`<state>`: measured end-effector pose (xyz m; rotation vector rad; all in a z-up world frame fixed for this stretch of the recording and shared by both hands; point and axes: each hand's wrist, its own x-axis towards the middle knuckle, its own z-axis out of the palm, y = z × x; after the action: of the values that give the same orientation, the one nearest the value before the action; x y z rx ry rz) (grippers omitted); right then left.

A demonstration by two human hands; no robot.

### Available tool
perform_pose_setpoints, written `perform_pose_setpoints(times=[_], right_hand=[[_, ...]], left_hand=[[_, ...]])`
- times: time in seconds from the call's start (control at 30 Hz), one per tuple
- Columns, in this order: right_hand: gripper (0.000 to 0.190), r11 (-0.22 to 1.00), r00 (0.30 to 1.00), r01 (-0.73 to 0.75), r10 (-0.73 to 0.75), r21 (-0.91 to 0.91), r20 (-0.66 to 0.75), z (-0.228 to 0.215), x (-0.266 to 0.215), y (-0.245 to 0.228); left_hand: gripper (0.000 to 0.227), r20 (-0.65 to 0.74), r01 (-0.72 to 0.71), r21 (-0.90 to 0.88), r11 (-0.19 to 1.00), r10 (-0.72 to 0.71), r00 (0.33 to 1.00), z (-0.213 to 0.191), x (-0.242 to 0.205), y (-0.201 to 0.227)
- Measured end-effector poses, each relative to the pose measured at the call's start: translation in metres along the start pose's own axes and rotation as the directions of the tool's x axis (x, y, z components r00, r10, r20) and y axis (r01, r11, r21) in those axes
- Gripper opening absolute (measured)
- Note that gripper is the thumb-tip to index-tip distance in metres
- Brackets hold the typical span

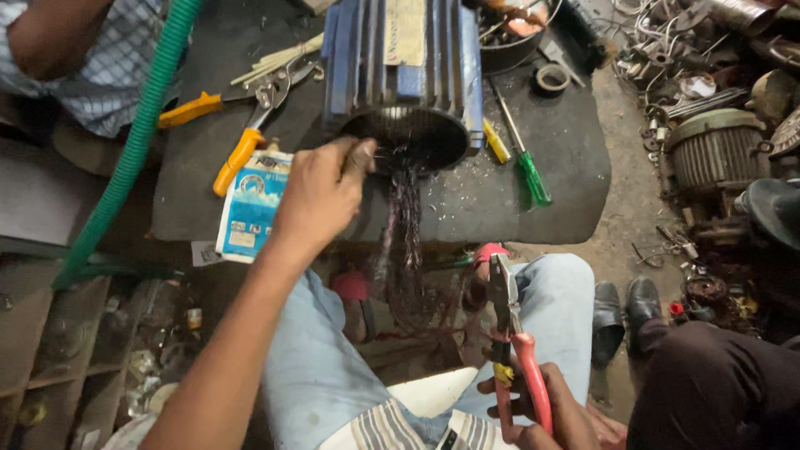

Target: The person works on a blue electric motor placed on a workbench. They use a screwdriver to pry at the internal components and then use pliers to pull and cut wires from the motor's interior.

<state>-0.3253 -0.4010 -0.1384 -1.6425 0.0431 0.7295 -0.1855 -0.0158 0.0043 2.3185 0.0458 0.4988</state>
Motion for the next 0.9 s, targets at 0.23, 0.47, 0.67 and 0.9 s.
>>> perform_pose_setpoints(times=[0.23,0.47,0.67,0.9], right_hand=[[0.090,0.996,0.993,0.039,-0.046,0.074,0.107,0.026,0.005,-0.058],[0.083,0.958,0.994,0.057,-0.082,0.283,0.075,0.064,0.037,-0.139],[0.088,0.800,0.925,0.103,-0.295,0.591,0.238,0.087,0.070,-0.196],[0.057,0.610,0.933,0.030,-0.301,0.791,0.197,0.116,0.130,-0.217]], left_hand=[[0.029,0.274,-0.083,0.072,0.994,0.060,0.960,-0.043,-0.035,-0.002],[0.015,0.389,-0.374,0.505,0.778,0.182,0.903,-0.079,-0.028,0.009],[0.025,0.536,-0.688,0.560,0.461,0.432,0.726,-0.086,-0.008,-0.008],[0.018,0.465,-0.701,0.504,0.504,0.526,0.712,-0.084,-0.003,0.003]])
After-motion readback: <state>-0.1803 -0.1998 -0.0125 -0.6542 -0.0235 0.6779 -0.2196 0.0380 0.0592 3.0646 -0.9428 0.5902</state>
